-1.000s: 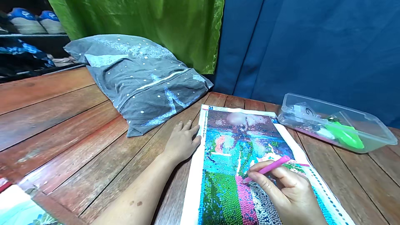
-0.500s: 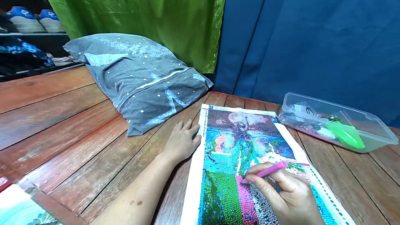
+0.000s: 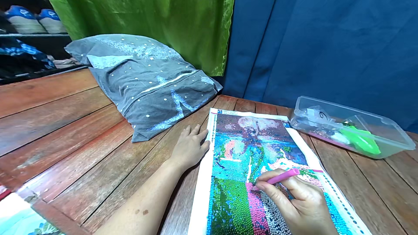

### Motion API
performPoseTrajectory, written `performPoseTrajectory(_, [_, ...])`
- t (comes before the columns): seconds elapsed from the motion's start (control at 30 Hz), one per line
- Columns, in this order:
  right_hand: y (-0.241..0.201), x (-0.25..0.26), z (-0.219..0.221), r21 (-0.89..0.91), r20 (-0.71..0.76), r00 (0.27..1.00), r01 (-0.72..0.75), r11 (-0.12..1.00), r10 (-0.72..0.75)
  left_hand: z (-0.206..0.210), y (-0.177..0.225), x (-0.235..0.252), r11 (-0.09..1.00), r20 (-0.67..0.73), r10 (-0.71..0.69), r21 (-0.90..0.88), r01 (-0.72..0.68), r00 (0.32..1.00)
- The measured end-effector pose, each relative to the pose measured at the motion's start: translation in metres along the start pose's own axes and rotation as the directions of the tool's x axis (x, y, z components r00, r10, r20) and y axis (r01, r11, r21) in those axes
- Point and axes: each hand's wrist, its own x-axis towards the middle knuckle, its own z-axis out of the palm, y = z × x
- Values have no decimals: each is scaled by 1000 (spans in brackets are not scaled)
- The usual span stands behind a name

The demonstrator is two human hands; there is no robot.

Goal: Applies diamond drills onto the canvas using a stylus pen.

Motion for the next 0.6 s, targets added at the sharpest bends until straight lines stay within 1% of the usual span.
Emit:
performPoseTrajectory(0.27, [0, 0, 1, 6, -6, 1000, -4, 1000, 4, -1, 1, 0, 1000, 8, -3, 2, 3, 1000])
performPoseTrajectory(0.43, [1, 0, 0, 68, -15, 998, -55, 996, 56, 0, 0, 1, 1000, -3, -6, -1, 6, 1000])
performPoseTrajectory(0.6, [0, -1, 0, 88, -13, 998, -55, 995, 56, 1, -1, 1, 1000, -8, 6, 4, -6, 1000])
